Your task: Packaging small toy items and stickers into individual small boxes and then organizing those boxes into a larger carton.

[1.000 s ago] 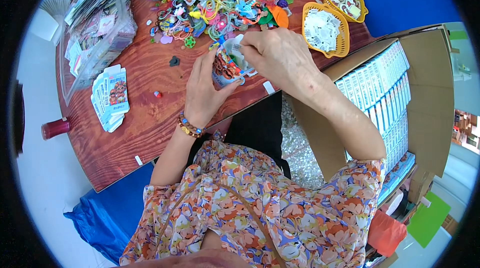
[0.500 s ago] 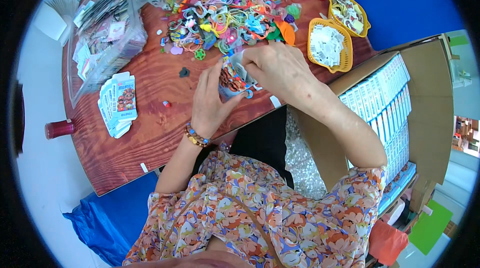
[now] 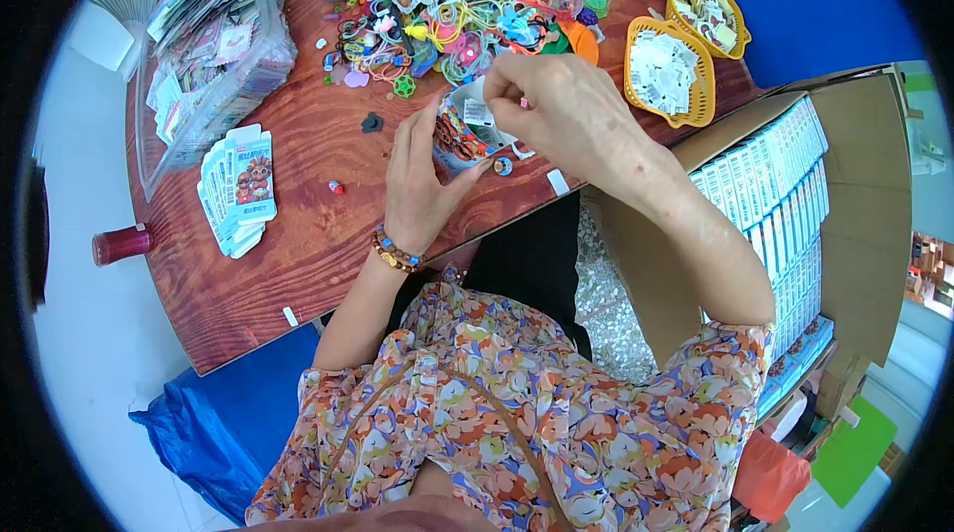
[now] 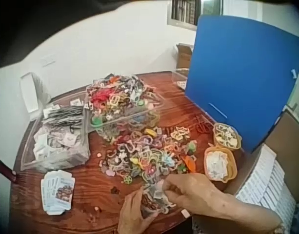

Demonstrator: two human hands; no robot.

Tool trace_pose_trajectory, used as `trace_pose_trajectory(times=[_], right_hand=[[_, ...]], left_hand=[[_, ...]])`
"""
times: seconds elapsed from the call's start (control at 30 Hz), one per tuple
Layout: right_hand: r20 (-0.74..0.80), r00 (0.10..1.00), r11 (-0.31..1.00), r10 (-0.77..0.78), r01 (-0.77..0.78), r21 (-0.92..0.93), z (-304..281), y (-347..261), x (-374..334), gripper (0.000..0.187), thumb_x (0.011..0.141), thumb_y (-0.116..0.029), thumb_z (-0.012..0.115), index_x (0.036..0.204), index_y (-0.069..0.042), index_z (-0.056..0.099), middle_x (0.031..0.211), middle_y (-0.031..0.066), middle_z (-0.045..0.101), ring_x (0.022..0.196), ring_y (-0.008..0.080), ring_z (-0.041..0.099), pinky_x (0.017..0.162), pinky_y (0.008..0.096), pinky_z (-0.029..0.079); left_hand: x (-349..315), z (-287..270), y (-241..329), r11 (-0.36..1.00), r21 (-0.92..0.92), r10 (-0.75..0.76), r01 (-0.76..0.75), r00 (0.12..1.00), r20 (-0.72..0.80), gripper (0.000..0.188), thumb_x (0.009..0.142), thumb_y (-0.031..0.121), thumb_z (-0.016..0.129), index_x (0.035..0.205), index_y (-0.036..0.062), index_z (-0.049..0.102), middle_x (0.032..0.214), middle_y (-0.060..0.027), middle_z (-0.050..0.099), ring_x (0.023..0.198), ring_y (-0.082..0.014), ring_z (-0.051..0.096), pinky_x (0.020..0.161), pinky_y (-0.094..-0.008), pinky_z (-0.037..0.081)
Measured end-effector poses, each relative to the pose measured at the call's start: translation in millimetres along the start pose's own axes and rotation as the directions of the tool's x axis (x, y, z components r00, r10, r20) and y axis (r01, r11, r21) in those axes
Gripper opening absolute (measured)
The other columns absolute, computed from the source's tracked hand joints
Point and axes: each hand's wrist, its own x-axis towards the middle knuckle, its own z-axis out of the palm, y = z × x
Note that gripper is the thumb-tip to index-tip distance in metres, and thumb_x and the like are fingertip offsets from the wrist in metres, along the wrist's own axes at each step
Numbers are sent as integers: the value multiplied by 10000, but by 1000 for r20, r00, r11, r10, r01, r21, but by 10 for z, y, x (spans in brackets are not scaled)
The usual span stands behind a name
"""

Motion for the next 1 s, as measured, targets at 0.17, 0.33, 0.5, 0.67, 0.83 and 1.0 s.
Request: trace_pose_trajectory(times=[0.17,0.33,0.5,0.67,0.83,1.0], right_hand=[[-29,995,994,-95,93,-49,-20,11,-20,41,914,-27,580,931,8,593,722,27,590,607,60,541,563,246,442],[-13,996,981,85,-81,179,13,42,-11,70,915,16,572,971,-11,605,754,20,591,655,43,556,595,209,455],[-7,1000,986,2,-1,167,13,66,-57,66,914,17,591,967,-2,627,740,6,602,639,42,551,579,212,442],[-96,995,998,2,-7,-58,46,9,-75,44,890,-6,640,933,-2,635,683,36,606,590,87,568,538,256,444],[-101,975,886,-199,135,-445,293,42,-39,62,860,-72,648,891,-18,648,701,173,639,633,317,661,577,403,517],[118,980,873,-161,197,-445,287,106,13,137,877,-77,627,993,-29,682,638,175,621,587,318,666,573,403,539]], left_hand=[[-11,13,-14,999,-37,-18,19,1000,8,911,665,185,884,1420,-1,408,1263,-212,522,1159,-381,540,960,-452,479],[-24,0,-7,999,-47,-21,22,999,24,925,660,174,887,1428,-1,401,1268,-217,520,1166,-381,539,962,-451,478],[-32,20,-9,998,-56,33,-34,999,-20,931,652,156,889,1430,-3,402,1283,-210,518,1175,-378,536,965,-447,477],[-28,19,15,1000,-1,16,-16,1000,0,939,638,138,889,1431,1,404,1278,-204,520,1175,-374,536,964,-447,477],[-19,-3,50,999,33,24,-24,1000,3,951,624,129,889,1431,4,401,1272,-199,521,1169,-374,535,957,-445,479],[14,4,37,1000,2,14,-14,1000,5,926,637,131,880,1426,5,411,1272,-195,523,1168,-371,536,954,-445,479]])
